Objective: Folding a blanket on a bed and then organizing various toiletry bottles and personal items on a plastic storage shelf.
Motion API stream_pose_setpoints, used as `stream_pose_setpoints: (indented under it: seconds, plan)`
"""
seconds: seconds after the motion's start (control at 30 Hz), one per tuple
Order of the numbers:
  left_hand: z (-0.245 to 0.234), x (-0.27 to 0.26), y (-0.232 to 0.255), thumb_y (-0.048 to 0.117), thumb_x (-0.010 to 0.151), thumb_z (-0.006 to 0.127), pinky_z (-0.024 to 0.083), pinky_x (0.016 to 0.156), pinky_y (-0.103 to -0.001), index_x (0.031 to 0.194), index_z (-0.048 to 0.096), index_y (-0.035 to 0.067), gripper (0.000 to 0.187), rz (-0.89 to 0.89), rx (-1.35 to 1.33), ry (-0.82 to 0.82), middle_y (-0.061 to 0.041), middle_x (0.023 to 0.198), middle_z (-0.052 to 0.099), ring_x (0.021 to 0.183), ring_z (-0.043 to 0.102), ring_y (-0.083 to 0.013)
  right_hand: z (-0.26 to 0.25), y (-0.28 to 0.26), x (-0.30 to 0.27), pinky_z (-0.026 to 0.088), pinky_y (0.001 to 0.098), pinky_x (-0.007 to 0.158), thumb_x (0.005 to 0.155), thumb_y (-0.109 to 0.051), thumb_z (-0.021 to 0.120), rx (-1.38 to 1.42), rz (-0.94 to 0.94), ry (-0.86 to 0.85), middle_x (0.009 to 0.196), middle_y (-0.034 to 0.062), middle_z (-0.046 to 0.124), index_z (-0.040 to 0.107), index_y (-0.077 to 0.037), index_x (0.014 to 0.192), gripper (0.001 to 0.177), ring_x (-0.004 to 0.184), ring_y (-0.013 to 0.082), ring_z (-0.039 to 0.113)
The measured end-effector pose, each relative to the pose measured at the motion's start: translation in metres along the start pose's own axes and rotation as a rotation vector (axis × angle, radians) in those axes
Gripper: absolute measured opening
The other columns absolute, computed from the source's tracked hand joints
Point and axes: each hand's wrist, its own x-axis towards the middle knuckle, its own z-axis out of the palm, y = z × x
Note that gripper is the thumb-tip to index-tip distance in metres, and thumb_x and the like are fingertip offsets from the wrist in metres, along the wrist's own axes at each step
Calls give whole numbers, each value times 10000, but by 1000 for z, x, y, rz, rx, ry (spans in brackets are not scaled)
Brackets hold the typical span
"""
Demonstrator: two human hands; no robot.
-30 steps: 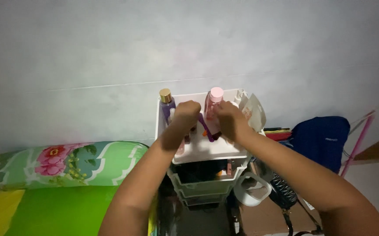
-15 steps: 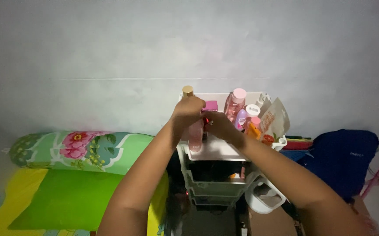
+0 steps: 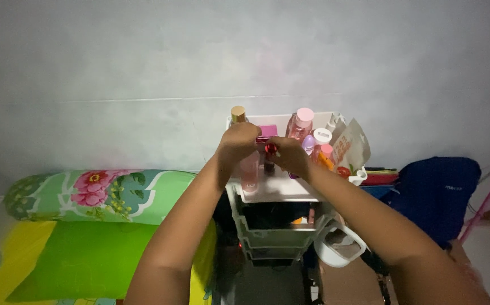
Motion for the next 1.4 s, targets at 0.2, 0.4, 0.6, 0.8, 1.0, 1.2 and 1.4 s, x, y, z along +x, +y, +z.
stream_pose_setpoints:
  seconds: [0.2,0.4,0.6,0.8,1.0,1.2,1.4]
  plan:
    - [57,-11,-19,321,873,618,493,572,-294,684,635,250,202,189,46,629,17,648,572,555,565,-191,26,21,-8,524,311,800,739,-304,840,-106,27,136,872,-5,648,652,-209,1150,461,832,201,654]
    - [-62,12,-5,268,769,784,376,1112,-396,1124,748,91,398,81,-361,-230,-143,1282,678,1283,573,-329,-20,4,-8,521,444,910,817,-351,780,-101,304,-116,1039,114,709,631,-152,1217,471,1010,338,671]
    - [-98,16,5,288,863,728,346,1126,-411,1314,644,110,492,140,-412,-270,-156,1420,583,1356,509,-325,-81,-58,-5,511,425,1000,831,-407,707,-92,568,-228,1141,100,694,662,-184,1192,427,1131,317,646]
    - [-39,-29,59,596,1014,479,360,1124,-391,1392,593,159,589,73,-592,52,-141,1345,609,1321,517,-294,-110,-95,-17,525,408,971,887,-354,676,-93,591,-234,1130,120,711,669,-167,1253,411,1121,313,665]
    - [-77,-62,113,275,892,626,542,801,-385,1065,715,167,222,99,-526,299,-83,976,731,914,695,-269,-81,-76,-64,511,507,832,969,-173,511,-24,193,75,977,266,667,644,-25,1199,304,990,446,627]
    - [-108,-117,154,233,906,640,521,891,-367,1069,718,165,193,-74,-592,10,-42,1083,740,1052,693,-238,-79,-85,-119,499,476,977,1004,-247,488,53,266,-126,1135,240,658,592,-53,1267,343,1127,399,618]
    - [-150,-163,181,201,839,657,541,651,-394,749,664,129,116,-201,-920,-75,-115,679,645,664,654,-320,-21,-57,-210,428,405,1086,972,-157,500,-80,5,-70,1294,88,633,609,-129,1293,339,1280,281,551]
